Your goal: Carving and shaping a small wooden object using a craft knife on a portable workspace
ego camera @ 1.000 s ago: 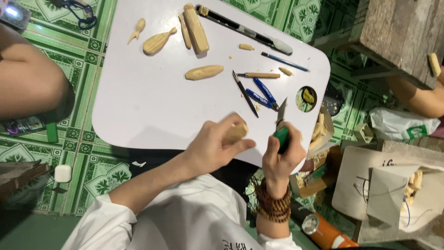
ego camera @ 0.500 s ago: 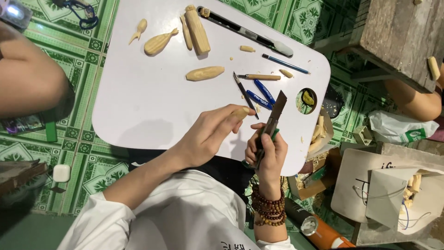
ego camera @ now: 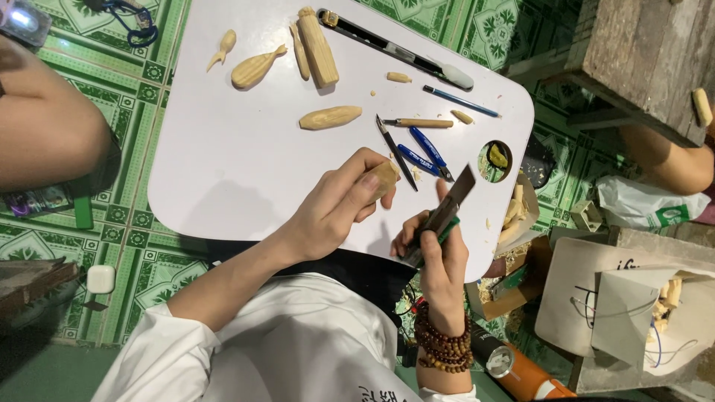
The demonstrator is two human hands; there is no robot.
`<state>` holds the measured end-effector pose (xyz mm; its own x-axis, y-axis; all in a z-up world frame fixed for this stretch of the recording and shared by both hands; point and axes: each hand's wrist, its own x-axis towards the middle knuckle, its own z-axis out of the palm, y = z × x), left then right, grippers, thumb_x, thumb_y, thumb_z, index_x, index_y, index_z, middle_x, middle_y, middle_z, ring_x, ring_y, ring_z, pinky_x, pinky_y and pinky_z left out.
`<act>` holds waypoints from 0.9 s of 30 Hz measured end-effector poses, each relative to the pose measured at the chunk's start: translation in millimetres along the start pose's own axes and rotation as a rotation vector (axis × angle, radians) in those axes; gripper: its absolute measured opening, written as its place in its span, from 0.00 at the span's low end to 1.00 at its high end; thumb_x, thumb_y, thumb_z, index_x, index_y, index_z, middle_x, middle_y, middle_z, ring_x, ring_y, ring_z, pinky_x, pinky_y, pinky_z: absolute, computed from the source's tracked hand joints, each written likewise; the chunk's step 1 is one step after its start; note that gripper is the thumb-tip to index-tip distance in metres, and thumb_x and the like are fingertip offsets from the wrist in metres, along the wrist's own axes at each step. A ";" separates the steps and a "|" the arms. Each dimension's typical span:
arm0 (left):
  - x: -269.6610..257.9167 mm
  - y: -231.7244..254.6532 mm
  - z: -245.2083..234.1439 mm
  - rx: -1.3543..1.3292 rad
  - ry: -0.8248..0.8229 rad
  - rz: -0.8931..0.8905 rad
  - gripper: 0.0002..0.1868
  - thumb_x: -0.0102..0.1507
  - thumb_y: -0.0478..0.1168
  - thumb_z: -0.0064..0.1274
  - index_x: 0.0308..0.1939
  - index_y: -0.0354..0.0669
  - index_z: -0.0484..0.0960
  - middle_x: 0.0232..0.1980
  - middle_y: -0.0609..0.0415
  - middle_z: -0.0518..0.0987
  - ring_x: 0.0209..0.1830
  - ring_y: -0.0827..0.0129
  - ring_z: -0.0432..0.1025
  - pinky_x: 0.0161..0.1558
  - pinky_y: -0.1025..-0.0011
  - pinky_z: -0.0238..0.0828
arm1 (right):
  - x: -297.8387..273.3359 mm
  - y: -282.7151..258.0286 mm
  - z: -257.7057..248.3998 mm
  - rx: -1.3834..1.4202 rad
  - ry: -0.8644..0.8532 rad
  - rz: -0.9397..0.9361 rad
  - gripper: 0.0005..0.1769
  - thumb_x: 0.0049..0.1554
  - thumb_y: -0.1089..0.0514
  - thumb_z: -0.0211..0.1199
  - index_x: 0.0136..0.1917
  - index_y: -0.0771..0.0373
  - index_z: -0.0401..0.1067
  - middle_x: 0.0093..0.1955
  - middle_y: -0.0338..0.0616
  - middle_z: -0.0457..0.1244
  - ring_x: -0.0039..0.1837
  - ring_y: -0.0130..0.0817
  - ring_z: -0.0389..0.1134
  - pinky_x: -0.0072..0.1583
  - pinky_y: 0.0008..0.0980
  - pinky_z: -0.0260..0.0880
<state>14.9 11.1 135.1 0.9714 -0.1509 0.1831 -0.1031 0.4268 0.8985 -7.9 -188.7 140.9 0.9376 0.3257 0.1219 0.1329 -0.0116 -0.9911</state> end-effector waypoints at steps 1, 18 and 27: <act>-0.3 -2.7 0.9 0.000 -0.003 -0.002 0.18 0.74 0.45 0.32 0.53 0.34 0.72 0.30 0.47 0.75 0.23 0.75 0.61 0.28 0.75 0.67 | -5.7 2.0 -6.2 0.000 0.004 0.001 0.34 0.68 0.55 0.44 0.81 0.73 0.42 0.36 0.49 0.58 0.35 0.35 0.63 0.38 0.38 0.74; -2.5 -30.6 21.1 0.134 0.031 0.249 0.20 0.70 0.52 0.47 0.49 0.36 0.74 0.24 0.58 0.69 0.21 0.75 0.59 0.24 0.77 0.60 | -27.0 7.7 -2.6 -0.592 0.086 -0.098 0.22 0.61 0.49 0.54 0.61 0.66 0.69 0.35 0.44 0.68 0.32 0.37 0.68 0.38 0.33 0.70; -7.3 -40.0 20.5 0.261 0.015 0.192 0.30 0.64 0.64 0.54 0.51 0.41 0.75 0.27 0.55 0.73 0.25 0.68 0.66 0.30 0.70 0.70 | -26.0 -1.9 -3.1 -0.672 0.095 -0.130 0.23 0.62 0.46 0.53 0.61 0.65 0.70 0.34 0.43 0.67 0.30 0.41 0.68 0.36 0.33 0.68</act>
<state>7.6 -23.2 106.0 0.9317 -0.0756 0.3552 -0.3344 0.2027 0.9204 -31.5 -200.1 139.8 0.9205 0.2804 0.2723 0.3879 -0.5710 -0.7235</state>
